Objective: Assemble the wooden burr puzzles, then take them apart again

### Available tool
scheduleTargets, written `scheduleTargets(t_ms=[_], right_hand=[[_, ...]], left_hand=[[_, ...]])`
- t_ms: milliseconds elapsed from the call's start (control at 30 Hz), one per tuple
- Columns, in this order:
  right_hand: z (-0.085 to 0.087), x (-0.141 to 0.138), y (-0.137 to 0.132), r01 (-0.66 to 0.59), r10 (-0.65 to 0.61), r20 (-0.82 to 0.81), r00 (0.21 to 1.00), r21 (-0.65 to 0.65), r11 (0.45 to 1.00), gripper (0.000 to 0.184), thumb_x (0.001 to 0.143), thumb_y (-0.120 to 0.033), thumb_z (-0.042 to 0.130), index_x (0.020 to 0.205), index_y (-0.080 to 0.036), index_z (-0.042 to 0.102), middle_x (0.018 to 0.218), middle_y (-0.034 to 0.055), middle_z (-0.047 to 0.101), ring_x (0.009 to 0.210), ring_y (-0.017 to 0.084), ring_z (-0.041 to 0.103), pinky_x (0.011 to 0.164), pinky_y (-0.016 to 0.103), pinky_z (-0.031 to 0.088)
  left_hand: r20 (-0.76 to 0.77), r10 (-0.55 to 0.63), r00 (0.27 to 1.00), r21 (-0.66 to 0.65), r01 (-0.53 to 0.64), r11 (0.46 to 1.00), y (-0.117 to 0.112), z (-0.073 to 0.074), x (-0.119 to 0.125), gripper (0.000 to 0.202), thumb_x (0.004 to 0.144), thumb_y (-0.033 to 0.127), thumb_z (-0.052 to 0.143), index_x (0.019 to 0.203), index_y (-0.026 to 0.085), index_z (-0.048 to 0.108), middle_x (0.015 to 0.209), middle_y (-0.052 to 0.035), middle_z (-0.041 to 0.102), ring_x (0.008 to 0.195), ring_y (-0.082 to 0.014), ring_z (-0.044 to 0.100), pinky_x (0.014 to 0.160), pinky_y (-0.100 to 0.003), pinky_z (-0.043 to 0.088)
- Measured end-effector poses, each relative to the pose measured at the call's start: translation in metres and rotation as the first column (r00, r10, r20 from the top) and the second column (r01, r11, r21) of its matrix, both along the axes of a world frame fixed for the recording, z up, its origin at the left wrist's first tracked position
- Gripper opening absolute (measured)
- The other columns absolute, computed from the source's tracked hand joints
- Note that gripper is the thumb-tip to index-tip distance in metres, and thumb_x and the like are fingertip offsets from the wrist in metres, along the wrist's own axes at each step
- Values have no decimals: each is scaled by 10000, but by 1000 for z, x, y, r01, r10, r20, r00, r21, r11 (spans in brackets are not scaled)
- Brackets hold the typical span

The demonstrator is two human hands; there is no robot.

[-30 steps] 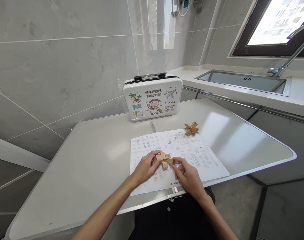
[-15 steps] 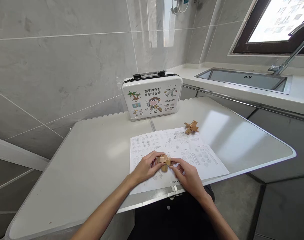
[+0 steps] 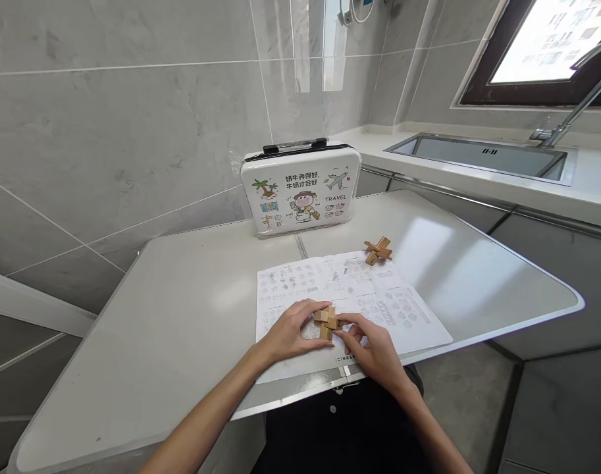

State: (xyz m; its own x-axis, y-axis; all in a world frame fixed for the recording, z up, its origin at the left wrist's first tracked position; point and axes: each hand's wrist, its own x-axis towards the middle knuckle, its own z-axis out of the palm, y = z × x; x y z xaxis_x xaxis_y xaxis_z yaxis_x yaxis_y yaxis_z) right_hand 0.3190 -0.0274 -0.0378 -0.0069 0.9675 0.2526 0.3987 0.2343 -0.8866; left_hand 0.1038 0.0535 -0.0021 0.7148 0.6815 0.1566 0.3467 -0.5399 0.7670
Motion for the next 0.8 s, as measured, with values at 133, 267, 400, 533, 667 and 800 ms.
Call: scheduleTargets(t_ms=[133, 267, 400, 533, 667, 800], right_hand=[[1, 0, 0, -5, 4, -32, 999, -8, 1000, 276, 1001, -424, 604, 1165, -217, 685, 765, 16, 726, 547, 153, 613, 582, 278, 516], [-1, 0, 2, -12, 8, -135, 991, -34, 999, 317, 1034, -436, 541, 1235, -210, 635, 788, 15, 705, 516, 133, 581, 546, 261, 500], [-3, 0, 5, -10, 0, -167, 986, -56, 998, 424, 1050, -469, 503, 1366, -191, 551, 792, 19, 698, 501, 141, 567, 532, 269, 505], [0, 0, 7, -27, 21, -65, 998, -84, 996, 412, 1035, -498, 522, 1310, -207, 620, 833, 46, 728, 546, 165, 623, 537, 275, 518], [1, 1, 8, -16, 14, -29, 999, -80, 997, 356, 1052, -494, 486, 1155, -201, 660, 635, -1, 654, 541, 187, 625, 564, 285, 514], [1, 1, 8, -41, 41, -2, 999, -71, 997, 336, 1079, -474, 435, 1033, -213, 643, 610, -15, 623, 578, 190, 619, 608, 288, 493]], left_hand=[[-3, 21, 1000, -62, -22, 998, -2, -1, 0, 749, 793, 495, 859, 1457, 325, 556, 1384, -82, 673, 1183, -287, 651, 1045, -444, 500], [35, 83, 996, -106, -79, 991, -2, -4, 0, 733, 796, 459, 860, 1449, 305, 564, 1434, -83, 650, 1240, -295, 636, 1065, -442, 499], [93, 124, 988, -175, -106, 979, -1, -3, 0, 725, 807, 406, 856, 1457, 305, 552, 1410, -76, 662, 1244, -283, 640, 1093, -440, 494], [145, 89, 985, -227, -55, 972, -1, -1, 1, 706, 804, 379, 857, 1442, 299, 565, 1381, -83, 672, 1207, -278, 662, 1073, -437, 517], [184, 44, 982, -208, -5, 978, -2, -1, 3, 668, 814, 357, 849, 1423, 290, 585, 1427, -103, 630, 1270, -291, 626, 1109, -446, 493], [191, 25, 981, -231, 20, 973, -2, -1, 3, 646, 851, 350, 812, 1446, 292, 567, 1404, -102, 638, 1257, -281, 633, 1111, -444, 494]])
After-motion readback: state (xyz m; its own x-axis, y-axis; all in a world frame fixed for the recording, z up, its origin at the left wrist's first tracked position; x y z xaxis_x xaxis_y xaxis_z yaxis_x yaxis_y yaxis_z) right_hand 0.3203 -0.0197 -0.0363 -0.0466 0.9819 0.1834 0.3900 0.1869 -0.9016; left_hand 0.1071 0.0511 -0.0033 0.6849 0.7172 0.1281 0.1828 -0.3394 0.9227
